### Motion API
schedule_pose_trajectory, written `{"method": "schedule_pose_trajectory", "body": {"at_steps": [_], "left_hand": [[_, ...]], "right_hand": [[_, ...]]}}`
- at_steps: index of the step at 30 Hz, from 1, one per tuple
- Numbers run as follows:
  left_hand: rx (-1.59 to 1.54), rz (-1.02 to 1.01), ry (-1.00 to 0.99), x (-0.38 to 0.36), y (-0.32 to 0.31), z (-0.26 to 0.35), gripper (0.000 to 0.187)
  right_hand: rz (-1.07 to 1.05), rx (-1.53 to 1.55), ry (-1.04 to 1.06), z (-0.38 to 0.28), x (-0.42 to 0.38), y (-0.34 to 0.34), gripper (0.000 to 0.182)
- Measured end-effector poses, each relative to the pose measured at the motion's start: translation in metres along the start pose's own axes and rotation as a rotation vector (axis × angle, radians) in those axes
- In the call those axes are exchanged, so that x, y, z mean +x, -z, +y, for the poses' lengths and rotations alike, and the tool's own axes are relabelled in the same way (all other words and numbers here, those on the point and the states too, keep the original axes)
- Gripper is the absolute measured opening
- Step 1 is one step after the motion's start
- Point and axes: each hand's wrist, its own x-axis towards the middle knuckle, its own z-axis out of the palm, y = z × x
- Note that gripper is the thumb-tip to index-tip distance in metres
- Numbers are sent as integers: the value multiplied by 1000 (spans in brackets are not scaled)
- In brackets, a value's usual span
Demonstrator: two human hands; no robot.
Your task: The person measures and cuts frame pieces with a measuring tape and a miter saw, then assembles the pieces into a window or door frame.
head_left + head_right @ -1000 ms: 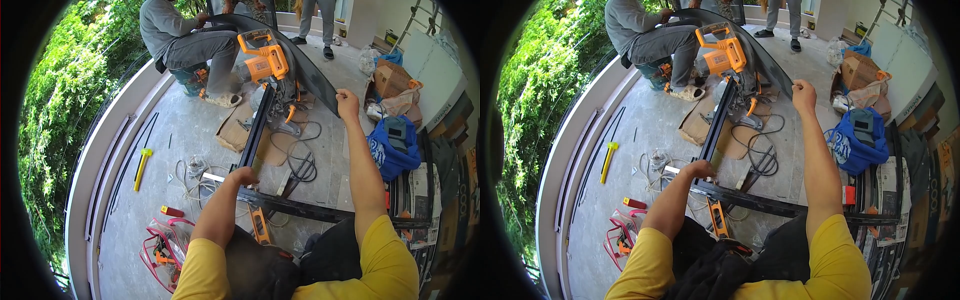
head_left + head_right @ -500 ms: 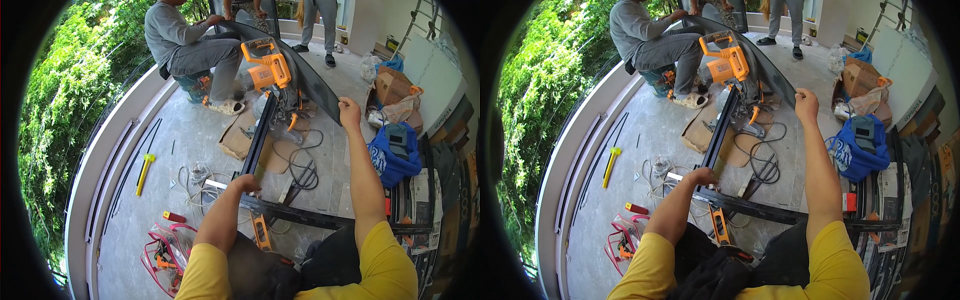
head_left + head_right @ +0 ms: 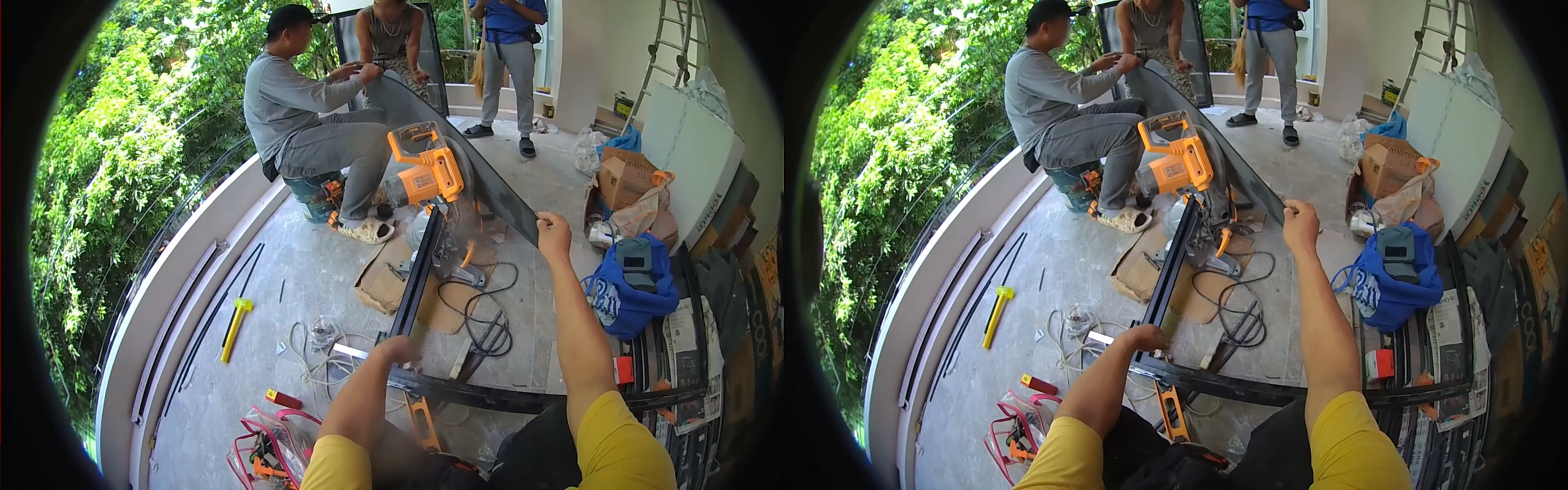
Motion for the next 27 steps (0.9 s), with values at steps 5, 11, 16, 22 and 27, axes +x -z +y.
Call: {"method": "schedule_pose_trajectory", "body": {"at_steps": [5, 11, 16, 22, 27], "left_hand": [[95, -130, 85, -32, 44, 52, 32], [80, -145, 82, -38, 54, 62, 36], [-88, -62, 213, -46, 65, 77, 37], [-76, -18, 223, -39, 54, 63, 38], [-73, -95, 204, -44, 67, 77, 39]], "right_hand": [[8, -19, -17, 13, 2, 2, 18], [51, -29, -53, 20, 5, 12, 18], [67, 0, -46, 32, 8, 9, 16], [71, 24, -69, 31, 8, 11, 16], [71, 23, -51, 30, 9, 7, 16]]}}
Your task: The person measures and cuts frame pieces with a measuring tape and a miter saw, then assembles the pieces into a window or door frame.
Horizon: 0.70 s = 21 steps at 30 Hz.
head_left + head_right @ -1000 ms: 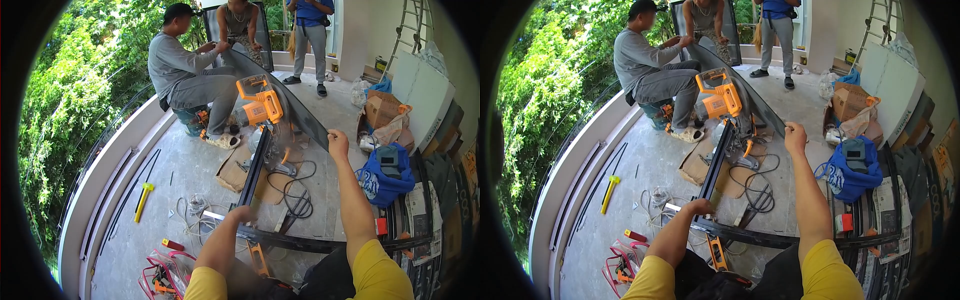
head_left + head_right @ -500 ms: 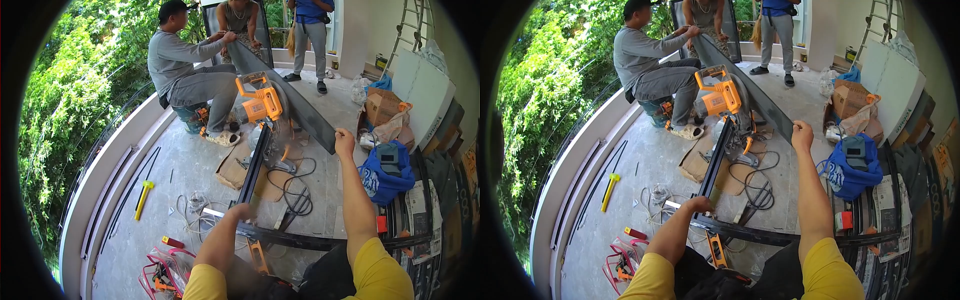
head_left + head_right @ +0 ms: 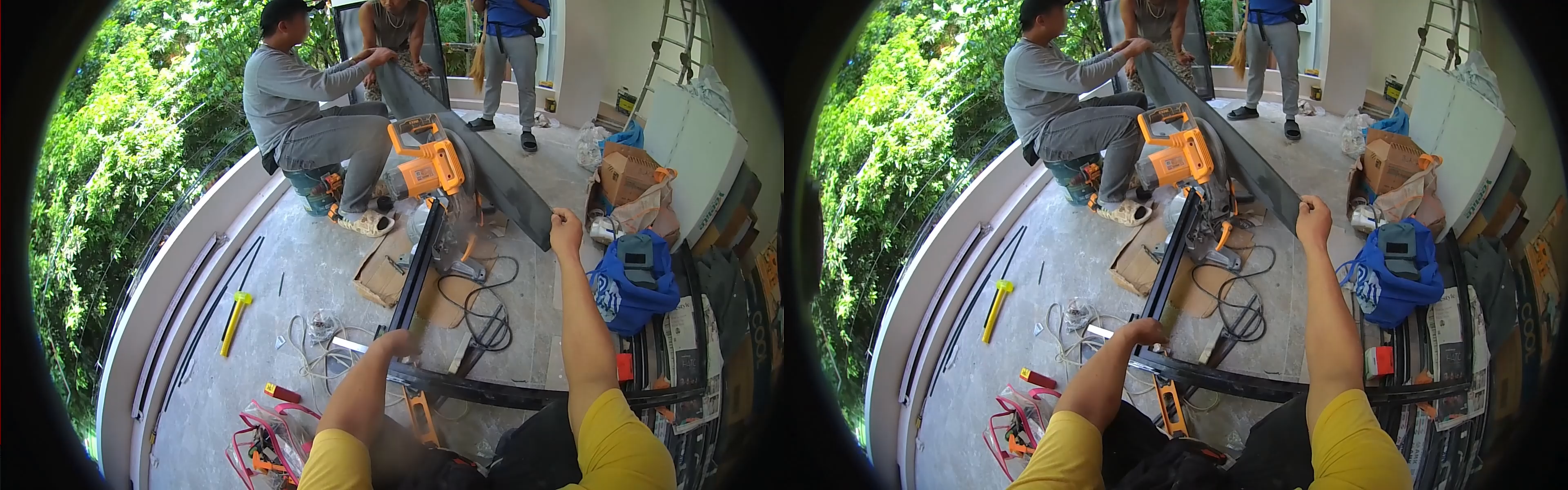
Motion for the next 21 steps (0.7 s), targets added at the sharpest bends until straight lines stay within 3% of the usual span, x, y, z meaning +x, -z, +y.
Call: {"method": "schedule_pose_trajectory", "body": {"at_steps": [13, 17, 21], "left_hand": [[-16, 42, -37, 6, -7, -9, 36], [69, 72, -129, 38, -33, -40, 36], [84, 65, -217, 42, -36, -45, 36]], "right_hand": [[-5, 4, 19, -2, -1, -3, 17], [-16, 5, 33, -3, -1, -2, 17], [12, -60, 25, -6, 0, 1, 30]]}}
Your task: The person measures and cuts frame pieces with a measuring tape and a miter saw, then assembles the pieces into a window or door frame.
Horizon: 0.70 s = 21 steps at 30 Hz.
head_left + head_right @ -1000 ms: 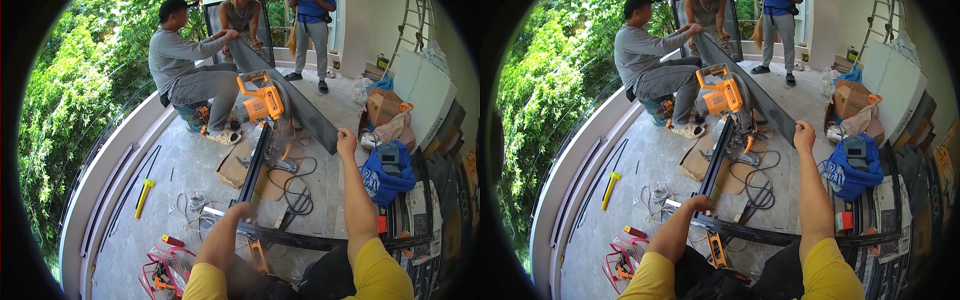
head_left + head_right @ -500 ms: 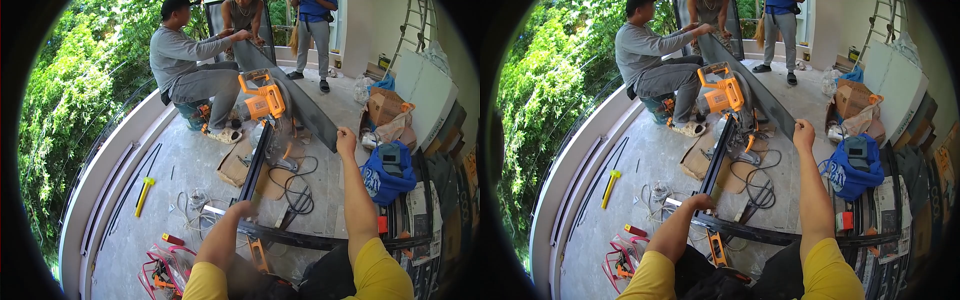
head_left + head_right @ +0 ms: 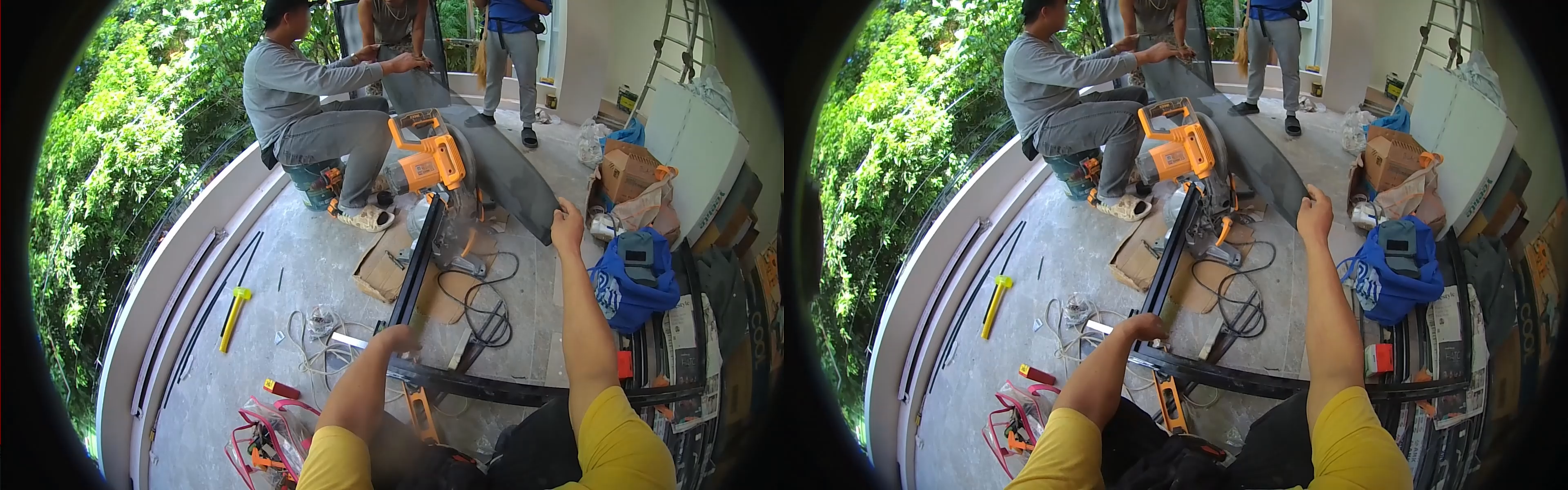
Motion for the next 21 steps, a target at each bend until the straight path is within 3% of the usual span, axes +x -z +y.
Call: {"method": "schedule_pose_trajectory", "body": {"at_steps": [1, 3, 8, 13, 15, 19, 21], "left_hand": [[0, -2, 0, -3, 3, 4, 36], [-63, 3, 230, -37, 49, 59, 37], [-68, -29, 216, -32, 45, 54, 38], [-93, -5, 230, -14, 18, 25, 39], [47, 6, 9, 10, -11, -12, 40], [54, -43, 31, 4, -3, -4, 40], [-84, -65, 201, -11, 17, 20, 39]], "right_hand": [[44, -63, 28, -3, -1, 2, 37], [78, -89, -19, -4, 2, 5, 43], [153, -116, -69, 11, 6, 1, 51], [-68, 154, -146, 21, 6, -8, 38], [-91, 168, -142, 10, 1, -7, 35], [-168, 172, -108, 13, -1, -13, 28], [-170, 146, -89, 14, -2, -15, 26]]}}
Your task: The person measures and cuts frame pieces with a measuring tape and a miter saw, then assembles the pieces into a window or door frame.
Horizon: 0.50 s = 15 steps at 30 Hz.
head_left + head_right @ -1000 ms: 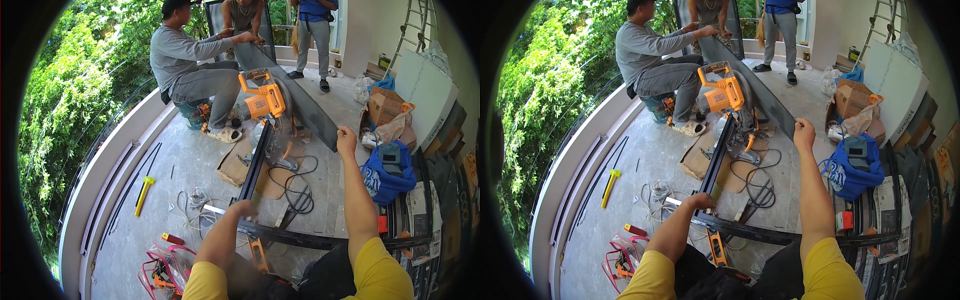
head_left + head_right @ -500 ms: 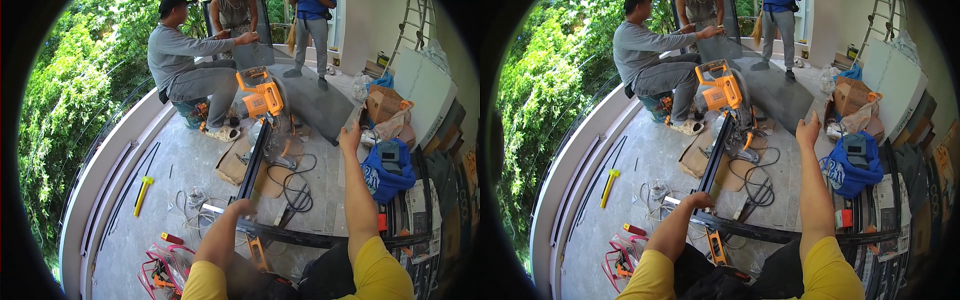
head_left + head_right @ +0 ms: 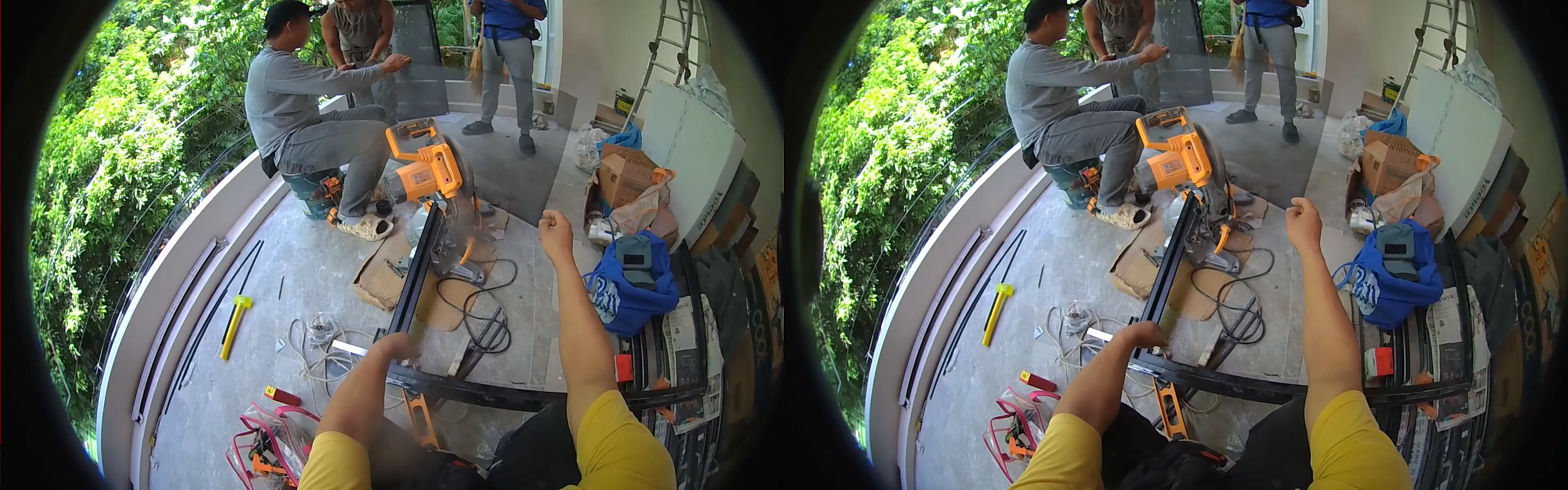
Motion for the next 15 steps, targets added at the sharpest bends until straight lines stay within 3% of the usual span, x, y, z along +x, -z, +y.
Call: {"method": "schedule_pose_trajectory", "body": {"at_steps": [3, 7, 10, 15], "left_hand": [[122, 22, -166, 35, -27, -34, 39], [130, 46, -163, 20, -17, -20, 39], [184, 54, -212, 18, -16, -19, 39], [82, 75, -194, 29, -26, -34, 39]], "right_hand": [[-1, -38, 82, 6, -1, -4, 24], [-30, -68, 172, 5, -4, -4, 23], [-105, -34, 56, -11, -10, -1, 23], [-166, -18, 43, -12, -12, -5, 23]]}}
